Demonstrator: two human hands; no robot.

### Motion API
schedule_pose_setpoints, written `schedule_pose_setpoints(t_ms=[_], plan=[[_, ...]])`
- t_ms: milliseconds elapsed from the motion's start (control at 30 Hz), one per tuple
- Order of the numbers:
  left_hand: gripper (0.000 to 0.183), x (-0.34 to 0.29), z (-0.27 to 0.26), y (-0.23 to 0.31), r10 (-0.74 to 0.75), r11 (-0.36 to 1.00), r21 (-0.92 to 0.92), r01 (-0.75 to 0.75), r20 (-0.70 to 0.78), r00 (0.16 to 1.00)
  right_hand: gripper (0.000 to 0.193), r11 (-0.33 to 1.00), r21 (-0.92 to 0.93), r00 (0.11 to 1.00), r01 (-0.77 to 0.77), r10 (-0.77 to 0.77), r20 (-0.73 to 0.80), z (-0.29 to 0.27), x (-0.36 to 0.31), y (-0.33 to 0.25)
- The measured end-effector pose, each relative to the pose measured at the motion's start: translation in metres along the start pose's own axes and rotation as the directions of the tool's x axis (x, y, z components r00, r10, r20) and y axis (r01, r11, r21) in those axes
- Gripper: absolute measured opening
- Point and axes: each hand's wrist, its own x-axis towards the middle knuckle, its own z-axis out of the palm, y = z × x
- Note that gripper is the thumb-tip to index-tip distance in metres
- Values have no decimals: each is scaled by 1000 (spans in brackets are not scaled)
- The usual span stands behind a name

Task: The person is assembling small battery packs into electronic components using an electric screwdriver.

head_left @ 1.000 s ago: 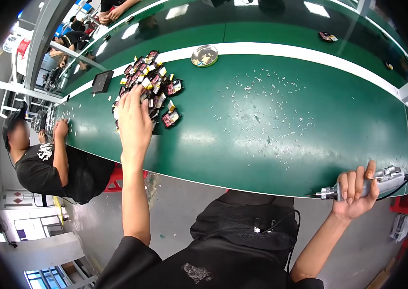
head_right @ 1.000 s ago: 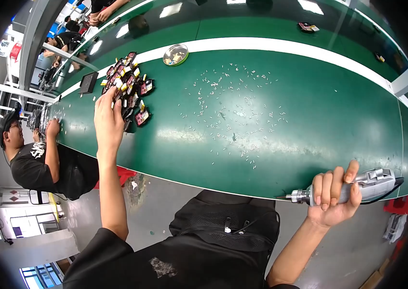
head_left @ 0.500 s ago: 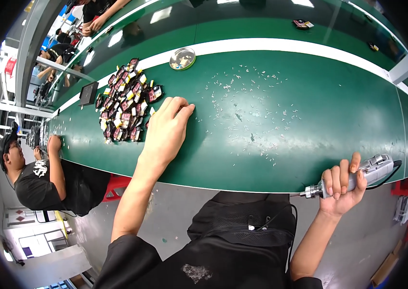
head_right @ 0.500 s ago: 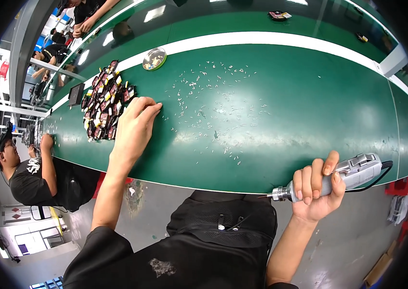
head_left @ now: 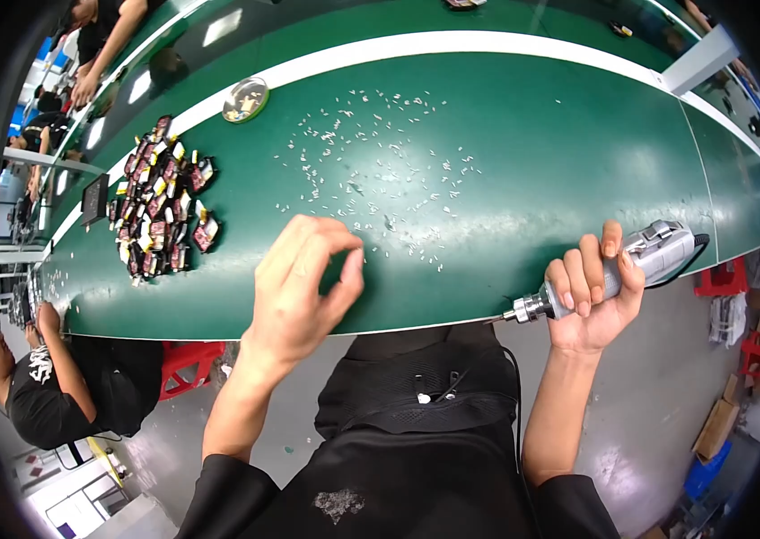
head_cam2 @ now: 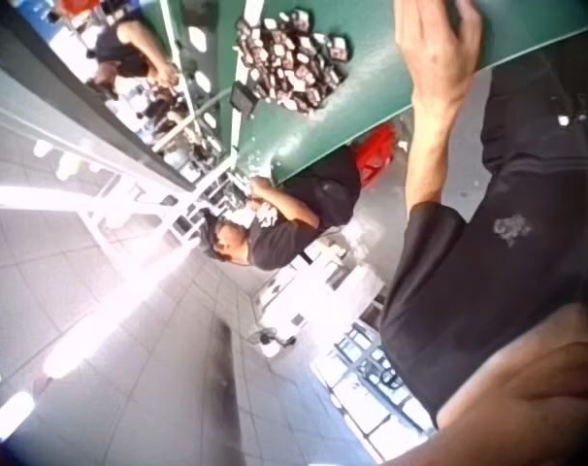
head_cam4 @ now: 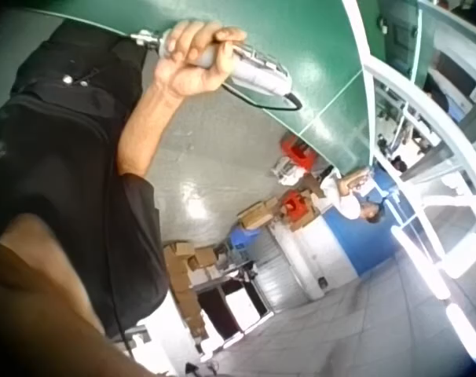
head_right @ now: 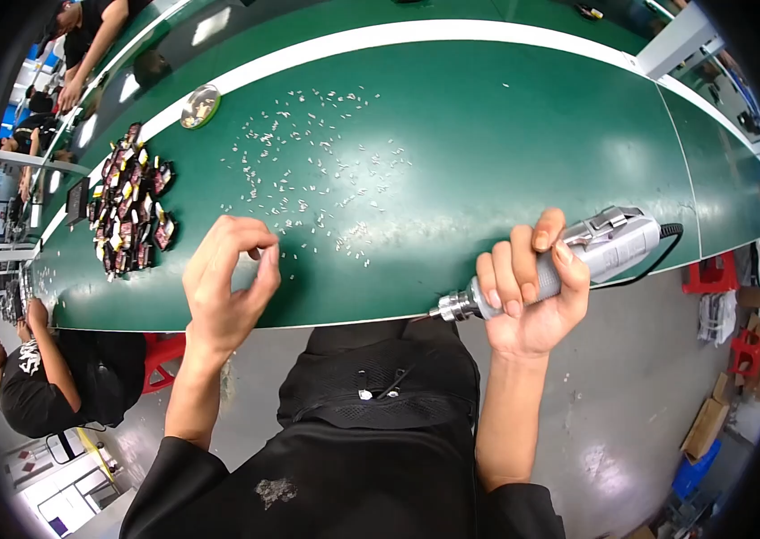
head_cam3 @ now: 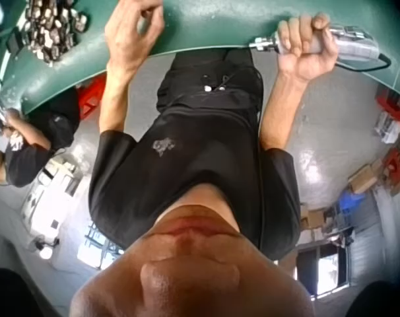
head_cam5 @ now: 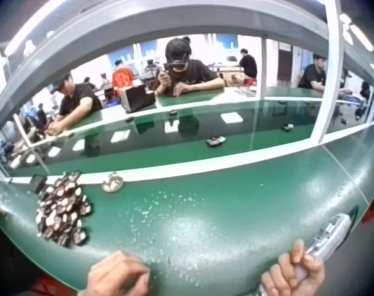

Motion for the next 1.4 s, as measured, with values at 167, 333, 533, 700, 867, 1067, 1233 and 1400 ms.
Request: schedule_pose_setpoints(t_ms=[167, 333, 533, 700, 867, 1067, 1233, 1400], plan=[[7, -18, 42, 44, -241, 766, -591, 253, 101, 965, 16, 992, 116, 994, 53, -63, 85, 24, -2, 0], [8, -29, 52, 67, -367, 138, -854, 502, 427, 827, 21, 986, 126, 988, 113, -125, 92, 53, -10, 1], [12, -31, 59, 68, -326, -78, -894, 441, 441, 836, 12, 981, 46, 977, 189, -192, 93, 55, -13, 2], [11, -34, 57, 64, -314, -55, -893, 448, 441, 841, 13, 984, 27, 981, 178, -179, 68, 55, -16, 4], [9, -34, 56, 67, -338, 73, -885, 459, 411, 847, 13, 982, 21, 978, 186, -188, 88, 54, -16, 3], [17, -31, 59, 68, -346, 72, -882, 465, 416, 841, 14, 984, 41, 983, 174, -176, 48, 51, -13, 1], [7, -31, 60, 65, -318, 96, -881, 462, 413, 853, 15, 982, -12, 977, 186, -184, 104, 50, -13, 2], [4, -27, 58, 69, -365, 360, -817, 451, 322, 874, 16, 981, -46, 973, 190, -182, 139, 48, -15, 0]])
